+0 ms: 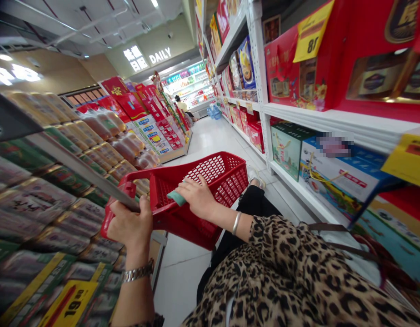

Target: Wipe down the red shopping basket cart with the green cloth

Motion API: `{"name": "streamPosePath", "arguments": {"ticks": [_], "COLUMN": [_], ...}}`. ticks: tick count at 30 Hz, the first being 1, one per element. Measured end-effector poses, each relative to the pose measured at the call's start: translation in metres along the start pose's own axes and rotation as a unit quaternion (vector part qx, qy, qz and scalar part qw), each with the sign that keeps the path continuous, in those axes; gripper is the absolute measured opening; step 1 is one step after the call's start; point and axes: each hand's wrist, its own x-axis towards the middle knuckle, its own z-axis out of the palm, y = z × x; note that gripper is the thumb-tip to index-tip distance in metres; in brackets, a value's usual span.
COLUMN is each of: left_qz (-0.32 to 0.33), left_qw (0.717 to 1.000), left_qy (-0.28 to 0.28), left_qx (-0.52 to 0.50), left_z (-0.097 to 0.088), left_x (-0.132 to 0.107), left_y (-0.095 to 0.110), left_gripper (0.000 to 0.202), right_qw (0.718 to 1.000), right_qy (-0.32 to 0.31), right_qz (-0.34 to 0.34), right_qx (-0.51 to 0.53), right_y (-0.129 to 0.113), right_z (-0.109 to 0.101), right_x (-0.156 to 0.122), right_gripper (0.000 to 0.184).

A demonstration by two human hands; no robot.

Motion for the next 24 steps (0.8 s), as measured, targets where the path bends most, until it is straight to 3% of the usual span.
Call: {"name": "streamPosePath", "arguments": {"ticks": [4, 8, 16, 24], "left_qz": [0.009, 0.014, 0.009, 0.012], "left_qw": [1.000, 0.999, 0.999, 1.000], "left_qy": [0.000, 0.001, -0.009, 0.005], "left_qx": [0.026, 0.036, 0.031, 0.004], "left_z": [0.000, 0.002, 0.001, 0.008], "left_x": [0.000, 0.000, 0.001, 0.012], "left_y": [-0.001, -0.003, -0.002, -0.016], "left_gripper": [0.057, 0.056, 0.058, 0.055], "right_qw": [0.998, 0.998, 1.000, 0.993], "right_qy": [0.005, 0.002, -0.015, -0.027], "right_qz": [-0.063, -0.056, 0.004, 0.088], "right_qx": [0.007, -0.005, -0.018, -0.078], "right_y": [-0.034, -0.039, -0.001, 0.055], "right_z": [0.015, 0.025, 0.018, 0.009], "right_x": [0.001, 0.000, -0.006, -0.016], "right_gripper": [0.055, 0.049, 0.051, 0.049]}}
